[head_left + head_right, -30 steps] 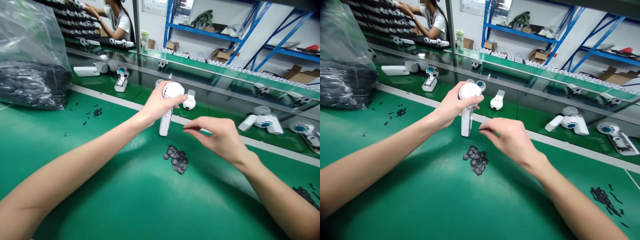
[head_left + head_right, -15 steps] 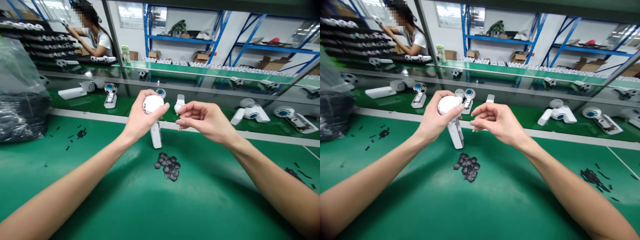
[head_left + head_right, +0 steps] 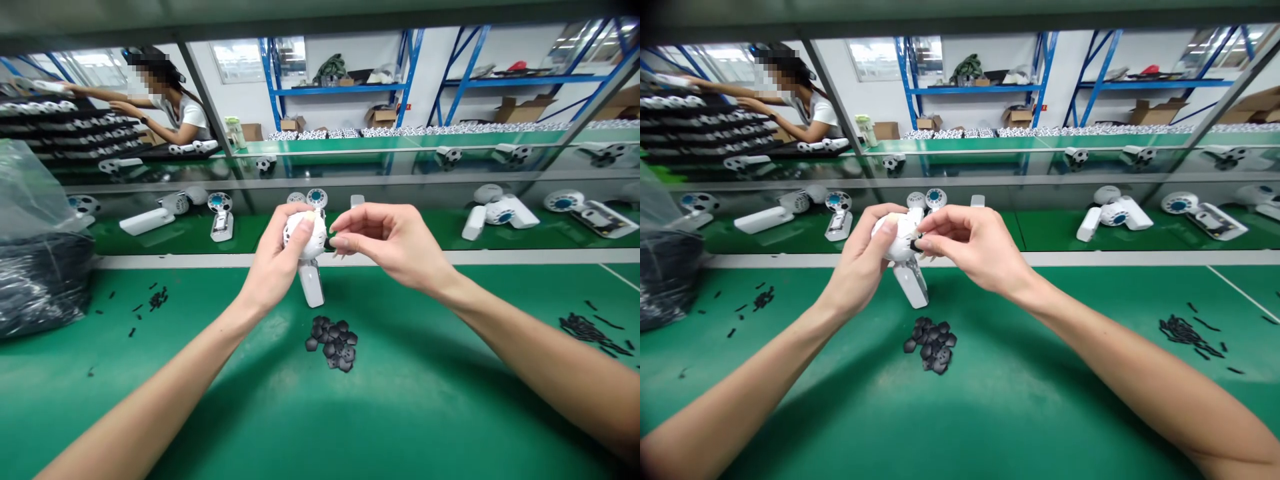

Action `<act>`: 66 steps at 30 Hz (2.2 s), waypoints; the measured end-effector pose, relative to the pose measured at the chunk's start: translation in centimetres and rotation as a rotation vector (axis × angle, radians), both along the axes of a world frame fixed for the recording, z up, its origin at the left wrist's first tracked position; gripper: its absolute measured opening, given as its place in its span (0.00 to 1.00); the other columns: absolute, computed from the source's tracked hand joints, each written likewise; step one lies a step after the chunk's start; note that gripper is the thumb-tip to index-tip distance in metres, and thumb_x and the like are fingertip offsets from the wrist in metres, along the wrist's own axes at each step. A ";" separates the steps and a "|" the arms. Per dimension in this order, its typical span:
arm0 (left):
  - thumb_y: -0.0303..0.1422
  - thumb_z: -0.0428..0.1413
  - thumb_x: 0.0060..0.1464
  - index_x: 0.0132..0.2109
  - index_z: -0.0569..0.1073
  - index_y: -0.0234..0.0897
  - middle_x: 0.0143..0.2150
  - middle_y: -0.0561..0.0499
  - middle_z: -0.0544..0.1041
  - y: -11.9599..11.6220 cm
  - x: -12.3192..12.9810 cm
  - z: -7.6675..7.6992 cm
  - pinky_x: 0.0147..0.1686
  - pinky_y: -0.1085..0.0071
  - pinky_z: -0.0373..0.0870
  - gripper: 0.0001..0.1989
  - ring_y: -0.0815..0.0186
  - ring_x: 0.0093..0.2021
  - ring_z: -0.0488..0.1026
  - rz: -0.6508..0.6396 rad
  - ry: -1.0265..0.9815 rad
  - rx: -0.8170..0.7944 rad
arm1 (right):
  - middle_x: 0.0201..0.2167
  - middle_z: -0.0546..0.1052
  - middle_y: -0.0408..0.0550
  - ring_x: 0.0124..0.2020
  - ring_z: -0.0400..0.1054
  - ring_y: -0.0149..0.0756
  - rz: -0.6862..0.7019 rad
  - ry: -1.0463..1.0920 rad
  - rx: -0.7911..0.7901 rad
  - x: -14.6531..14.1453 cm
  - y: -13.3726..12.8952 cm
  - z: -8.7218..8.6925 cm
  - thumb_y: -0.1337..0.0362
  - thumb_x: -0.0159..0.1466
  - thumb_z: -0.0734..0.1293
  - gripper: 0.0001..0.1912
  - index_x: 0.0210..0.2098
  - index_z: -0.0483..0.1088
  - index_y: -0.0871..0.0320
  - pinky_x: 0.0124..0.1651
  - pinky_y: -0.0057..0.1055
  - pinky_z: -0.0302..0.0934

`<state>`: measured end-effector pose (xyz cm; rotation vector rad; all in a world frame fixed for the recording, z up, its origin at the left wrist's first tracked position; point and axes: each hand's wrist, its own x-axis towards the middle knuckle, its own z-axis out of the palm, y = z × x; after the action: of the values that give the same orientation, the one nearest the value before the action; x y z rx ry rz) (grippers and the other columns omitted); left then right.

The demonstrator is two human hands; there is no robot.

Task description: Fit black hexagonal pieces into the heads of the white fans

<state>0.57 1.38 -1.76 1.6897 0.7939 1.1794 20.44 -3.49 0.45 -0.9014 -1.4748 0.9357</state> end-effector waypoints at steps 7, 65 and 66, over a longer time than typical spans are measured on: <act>0.52 0.58 0.67 0.53 0.74 0.44 0.43 0.50 0.76 -0.5 0.1 0.6 0.32 0.70 0.70 0.19 0.65 0.35 0.70 0.007 0.117 0.115 | 0.30 0.84 0.46 0.33 0.83 0.42 -0.009 0.052 -0.059 -0.2 0.0 -0.4 0.49 0.50 0.87 0.25 0.34 0.78 0.58 0.41 0.38 0.82; 0.54 0.70 0.56 0.50 0.75 0.41 0.44 0.48 0.77 2.3 -0.7 -1.7 0.38 0.65 0.75 0.26 0.62 0.37 0.77 0.342 0.060 0.403 | 0.30 0.85 0.41 0.33 0.79 0.37 0.419 -1.014 -0.376 0.7 0.1 -4.0 0.66 0.63 0.79 0.04 0.33 0.82 0.54 0.34 0.30 0.62; 0.54 0.70 0.55 0.50 0.75 0.41 0.43 0.48 0.77 2.3 -0.8 -1.7 0.38 0.65 0.74 0.26 0.62 0.37 0.77 0.345 0.062 0.399 | 0.28 0.84 0.40 0.31 0.78 0.36 0.416 -1.004 -0.359 0.8 0.1 -3.9 0.66 0.63 0.79 0.06 0.31 0.81 0.54 0.33 0.29 0.61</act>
<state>-0.19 3.67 -3.45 1.9702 0.9631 1.6131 21.22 -3.36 -3.49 -1.4834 -2.4594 1.1336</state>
